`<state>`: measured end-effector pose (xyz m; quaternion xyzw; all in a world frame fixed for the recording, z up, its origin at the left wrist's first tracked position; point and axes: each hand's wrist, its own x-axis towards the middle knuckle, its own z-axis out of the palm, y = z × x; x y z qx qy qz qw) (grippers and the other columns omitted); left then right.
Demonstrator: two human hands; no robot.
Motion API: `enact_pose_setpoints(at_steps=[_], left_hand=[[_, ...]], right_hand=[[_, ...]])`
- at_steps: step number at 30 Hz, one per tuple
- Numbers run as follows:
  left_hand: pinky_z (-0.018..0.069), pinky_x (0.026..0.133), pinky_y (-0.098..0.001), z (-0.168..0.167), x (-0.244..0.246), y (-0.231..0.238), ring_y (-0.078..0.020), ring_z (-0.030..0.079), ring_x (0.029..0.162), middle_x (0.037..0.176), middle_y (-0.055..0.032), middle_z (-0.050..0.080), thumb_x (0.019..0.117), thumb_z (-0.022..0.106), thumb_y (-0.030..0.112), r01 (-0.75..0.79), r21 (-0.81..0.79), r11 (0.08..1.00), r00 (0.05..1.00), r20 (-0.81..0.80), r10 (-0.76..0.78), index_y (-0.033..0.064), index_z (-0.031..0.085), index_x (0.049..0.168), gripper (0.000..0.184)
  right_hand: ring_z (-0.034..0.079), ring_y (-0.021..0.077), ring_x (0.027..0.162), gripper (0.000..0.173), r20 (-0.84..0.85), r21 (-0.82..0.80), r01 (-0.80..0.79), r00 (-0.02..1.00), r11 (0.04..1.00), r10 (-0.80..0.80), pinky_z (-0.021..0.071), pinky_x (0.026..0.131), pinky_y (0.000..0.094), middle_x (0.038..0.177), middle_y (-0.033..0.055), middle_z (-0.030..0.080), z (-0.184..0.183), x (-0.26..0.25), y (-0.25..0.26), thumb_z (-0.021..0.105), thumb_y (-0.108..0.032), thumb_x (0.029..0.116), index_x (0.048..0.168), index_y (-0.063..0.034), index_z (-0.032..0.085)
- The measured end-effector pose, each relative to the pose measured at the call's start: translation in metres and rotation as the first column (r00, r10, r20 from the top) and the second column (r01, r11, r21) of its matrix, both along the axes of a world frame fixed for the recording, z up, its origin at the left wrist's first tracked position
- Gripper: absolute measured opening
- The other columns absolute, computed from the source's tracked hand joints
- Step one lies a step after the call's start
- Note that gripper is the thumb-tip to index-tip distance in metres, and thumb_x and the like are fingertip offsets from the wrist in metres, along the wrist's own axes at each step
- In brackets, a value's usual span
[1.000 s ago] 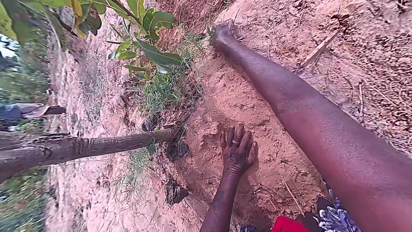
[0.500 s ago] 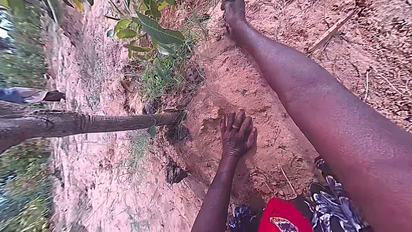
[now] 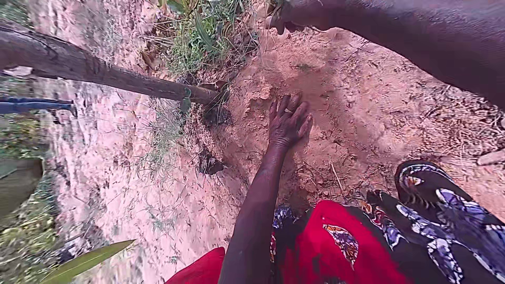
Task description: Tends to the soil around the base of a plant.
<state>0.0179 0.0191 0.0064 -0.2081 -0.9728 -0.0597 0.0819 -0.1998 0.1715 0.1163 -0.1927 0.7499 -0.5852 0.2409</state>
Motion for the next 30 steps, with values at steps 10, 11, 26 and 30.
enact_pose_setpoints(at_steps=[10, 11, 26, 30], left_hand=[[0.0301, 0.117, -0.0591, -0.006, -0.001, 0.000, -0.0366, 0.052, 0.140, 0.142, -0.0057, 0.065, 0.0980, 0.058, 0.035, 0.016, 0.054, 0.998, 0.997, -0.078, -0.012, 0.0193, 0.074, 0.127, 0.036], [0.0299, 0.117, -0.0583, -0.005, -0.001, 0.000, -0.0365, 0.052, 0.140, 0.141, -0.0052, 0.065, 0.0975, 0.058, 0.035, 0.014, 0.049, 0.999, 0.997, -0.081, -0.010, 0.0195, 0.074, 0.127, 0.037], [0.0289, 0.116, -0.0610, 0.024, 0.003, 0.011, -0.0386, 0.060, 0.127, 0.117, -0.0133, 0.075, 0.0924, 0.061, 0.027, -0.073, -0.149, 0.986, 0.975, 0.196, 0.102, 0.0095, 0.078, 0.114, 0.033], [0.0323, 0.112, -0.0619, 0.030, 0.003, 0.014, -0.0391, 0.060, 0.127, 0.121, -0.0149, 0.074, 0.0917, 0.061, 0.025, -0.093, -0.177, 0.980, 0.954, 0.265, 0.138, 0.0084, 0.078, 0.114, 0.032]], right_hand=[[0.061, 0.0413, 0.111, 0.027, -0.311, 0.403, -0.238, 0.872, 0.883, 0.377, 0.0468, 0.095, 0.0566, 0.115, 0.0289, 0.062, 0.026, 0.059, -0.079, 0.070, -0.009, 0.0948, 0.108, 0.0124, 0.061], [0.059, 0.0436, 0.115, 0.027, -0.321, 0.422, -0.249, 0.858, 0.872, 0.400, 0.0457, 0.097, 0.0581, 0.118, 0.0303, 0.061, 0.022, 0.061, -0.087, 0.069, -0.008, 0.0952, 0.111, 0.0128, 0.060], [0.064, 0.0332, 0.120, 0.032, -0.222, -0.251, -0.038, 0.975, 0.967, -0.020, 0.0459, 0.107, 0.0455, 0.126, 0.0256, 0.067, -0.027, 0.080, -0.164, 0.058, -0.007, 0.1021, 0.130, 0.0078, 0.063], [0.059, 0.0338, 0.131, 0.037, -0.162, -0.142, -0.080, 0.985, 0.987, 0.056, 0.0421, 0.113, 0.0448, 0.137, 0.0256, 0.062, -0.017, 0.086, -0.151, 0.051, 0.000, 0.1020, 0.137, 0.0061, 0.058]])
